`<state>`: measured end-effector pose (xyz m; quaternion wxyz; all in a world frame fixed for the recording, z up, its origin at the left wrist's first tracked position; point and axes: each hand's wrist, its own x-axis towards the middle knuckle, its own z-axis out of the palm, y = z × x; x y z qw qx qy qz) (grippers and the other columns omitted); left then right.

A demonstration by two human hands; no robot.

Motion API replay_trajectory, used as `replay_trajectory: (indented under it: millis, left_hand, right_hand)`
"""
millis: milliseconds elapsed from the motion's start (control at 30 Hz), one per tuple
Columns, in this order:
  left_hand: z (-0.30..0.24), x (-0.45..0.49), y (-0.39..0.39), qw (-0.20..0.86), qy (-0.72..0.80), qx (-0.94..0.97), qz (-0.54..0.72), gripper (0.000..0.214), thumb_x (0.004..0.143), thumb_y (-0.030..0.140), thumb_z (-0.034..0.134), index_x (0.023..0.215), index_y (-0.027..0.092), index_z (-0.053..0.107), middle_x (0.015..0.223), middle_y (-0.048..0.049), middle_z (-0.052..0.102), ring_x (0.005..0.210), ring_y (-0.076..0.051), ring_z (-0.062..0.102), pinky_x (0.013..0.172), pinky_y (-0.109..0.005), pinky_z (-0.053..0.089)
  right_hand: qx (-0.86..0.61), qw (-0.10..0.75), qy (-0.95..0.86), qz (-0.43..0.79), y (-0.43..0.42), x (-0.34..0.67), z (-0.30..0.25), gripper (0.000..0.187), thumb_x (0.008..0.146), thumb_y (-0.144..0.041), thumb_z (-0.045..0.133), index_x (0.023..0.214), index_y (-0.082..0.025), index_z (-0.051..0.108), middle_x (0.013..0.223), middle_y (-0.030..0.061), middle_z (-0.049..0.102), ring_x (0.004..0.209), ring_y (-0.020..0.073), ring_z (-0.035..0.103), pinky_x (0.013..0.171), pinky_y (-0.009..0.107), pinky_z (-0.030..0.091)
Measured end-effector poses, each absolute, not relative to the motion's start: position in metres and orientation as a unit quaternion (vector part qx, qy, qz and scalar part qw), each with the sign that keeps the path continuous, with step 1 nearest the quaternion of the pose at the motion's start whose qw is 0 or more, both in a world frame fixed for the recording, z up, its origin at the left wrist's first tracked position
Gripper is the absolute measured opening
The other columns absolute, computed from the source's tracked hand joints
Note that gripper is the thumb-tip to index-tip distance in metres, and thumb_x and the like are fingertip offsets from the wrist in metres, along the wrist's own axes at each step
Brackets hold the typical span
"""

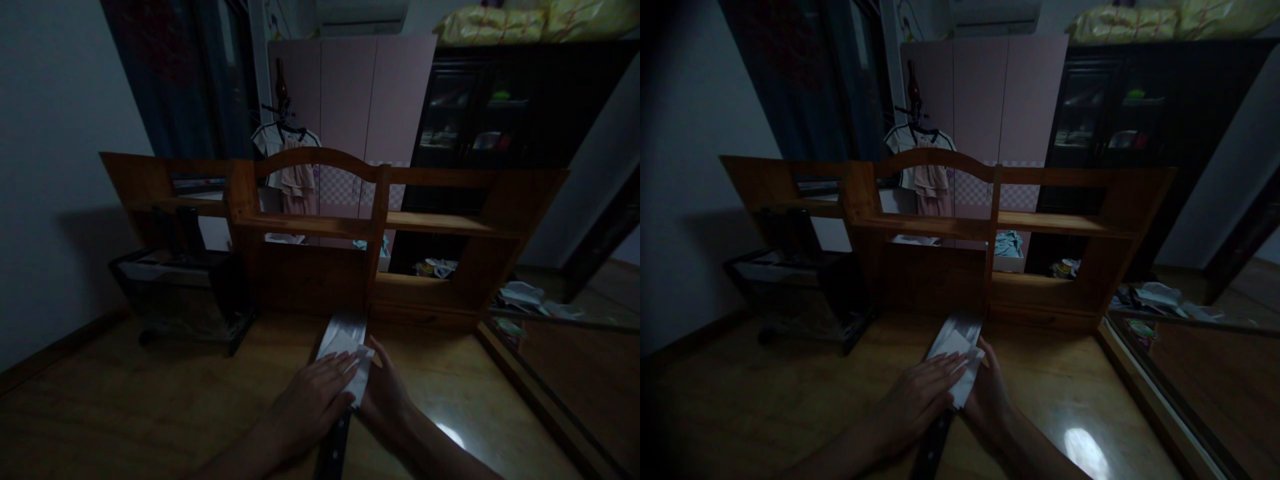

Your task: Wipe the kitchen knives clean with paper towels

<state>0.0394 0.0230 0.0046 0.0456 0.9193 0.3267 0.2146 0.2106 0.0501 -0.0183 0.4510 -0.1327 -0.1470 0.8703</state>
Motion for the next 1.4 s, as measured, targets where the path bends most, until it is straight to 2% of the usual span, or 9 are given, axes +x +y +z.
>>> replay_trajectory:
  millis: [300, 500, 600, 700, 833, 1000, 1167, 1267, 1400]
  left_hand:
    - [-0.013, 0.035, 0.035, -0.008, 0.438, 0.861, 0.260, 0.050, 0.098, 0.039, 0.036, 0.145, 0.021, 0.032, 0.150, -0.0081, 0.031, 0.139, -0.021, 0.028, 0.112, -0.046, 0.032]
    - [-0.008, 0.030, 0.035, -0.007, 0.435, 0.850, 0.298, 0.053, 0.099, 0.037, 0.034, 0.148, 0.021, 0.023, 0.153, -0.0064, 0.024, 0.142, -0.022, 0.019, 0.114, -0.048, 0.027]
    - [0.004, 0.032, 0.027, 0.017, 0.335, 0.903, 0.269, 0.049, 0.099, 0.035, 0.034, 0.145, 0.021, 0.032, 0.150, -0.0056, 0.034, 0.140, -0.020, 0.025, 0.115, -0.043, 0.026]
    - [0.013, 0.037, 0.020, 0.056, 0.255, 0.943, 0.207, 0.043, 0.098, 0.035, 0.038, 0.138, 0.020, 0.044, 0.143, -0.0053, 0.045, 0.135, -0.018, 0.037, 0.114, -0.039, 0.030]
    - [0.016, 0.039, 0.019, 0.067, 0.257, 0.944, 0.196, 0.039, 0.098, 0.030, 0.037, 0.134, 0.020, 0.049, 0.141, -0.0062, 0.047, 0.132, -0.018, 0.040, 0.112, -0.040, 0.032]
    - [0.009, 0.036, 0.022, 0.050, 0.263, 0.932, 0.245, 0.035, 0.097, 0.025, 0.037, 0.126, 0.023, 0.057, 0.133, -0.0028, 0.056, 0.126, -0.018, 0.048, 0.109, -0.039, 0.038]
    - [0.004, 0.029, 0.030, 0.039, 0.342, 0.887, 0.308, 0.035, 0.098, 0.026, 0.037, 0.125, 0.025, 0.059, 0.125, -0.0027, 0.062, 0.119, -0.018, 0.056, 0.105, -0.037, 0.044]
    - [0.000, 0.026, 0.037, 0.029, 0.414, 0.854, 0.314, 0.038, 0.099, 0.030, 0.035, 0.132, 0.024, 0.053, 0.133, -0.0043, 0.055, 0.127, -0.019, 0.047, 0.106, -0.040, 0.042]
    - [0.000, 0.031, 0.035, 0.022, 0.386, 0.884, 0.264, 0.053, 0.096, 0.041, 0.040, 0.145, 0.023, 0.031, 0.150, -0.0055, 0.032, 0.140, -0.022, 0.023, 0.113, -0.047, 0.029]
  right_hand:
    - [-0.104, 0.462, -0.129, 0.871, 0.049, 0.208, -0.013, 0.038, 0.092, -0.042, 0.049, 0.113, -0.013, 0.061, 0.108, 0.0114, 0.068, 0.098, 0.0238, 0.063, 0.086, 0.039, 0.046]
    - [-0.095, 0.470, -0.139, 0.866, 0.046, 0.206, -0.012, 0.039, 0.092, -0.041, 0.049, 0.118, -0.014, 0.060, 0.112, 0.0104, 0.068, 0.099, 0.0230, 0.063, 0.086, 0.037, 0.047]
    - [-0.105, 0.476, -0.127, 0.864, 0.048, 0.206, -0.016, 0.035, 0.089, -0.042, 0.053, 0.106, -0.013, 0.065, 0.104, 0.0096, 0.070, 0.096, 0.0225, 0.065, 0.085, 0.036, 0.048]
    - [-0.163, 0.445, -0.126, 0.872, 0.050, 0.209, -0.020, 0.042, 0.086, -0.050, 0.056, 0.090, -0.010, 0.068, 0.085, 0.0120, 0.072, 0.085, 0.0247, 0.067, 0.081, 0.038, 0.050]
    - [-0.180, 0.437, -0.133, 0.871, 0.051, 0.210, -0.021, 0.049, 0.085, -0.054, 0.054, 0.089, -0.007, 0.067, 0.074, 0.0123, 0.070, 0.075, 0.0250, 0.068, 0.076, 0.040, 0.052]
    - [-0.169, 0.449, -0.125, 0.869, 0.050, 0.209, -0.017, 0.042, 0.087, -0.050, 0.054, 0.088, -0.010, 0.067, 0.077, 0.0109, 0.071, 0.067, 0.0202, 0.066, 0.073, 0.036, 0.051]
    - [-0.139, 0.457, -0.141, 0.867, 0.049, 0.207, -0.013, 0.043, 0.089, -0.050, 0.051, 0.102, -0.011, 0.065, 0.096, 0.0124, 0.070, 0.084, 0.0240, 0.066, 0.080, 0.040, 0.050]
    - [-0.118, 0.465, -0.148, 0.865, 0.049, 0.207, -0.014, 0.042, 0.090, -0.046, 0.051, 0.114, -0.013, 0.061, 0.104, 0.0114, 0.069, 0.092, 0.0243, 0.065, 0.084, 0.041, 0.048]
    - [-0.119, 0.466, -0.142, 0.865, 0.049, 0.208, -0.016, 0.040, 0.089, -0.044, 0.052, 0.112, -0.013, 0.063, 0.101, 0.0102, 0.070, 0.093, 0.0236, 0.065, 0.086, 0.040, 0.048]
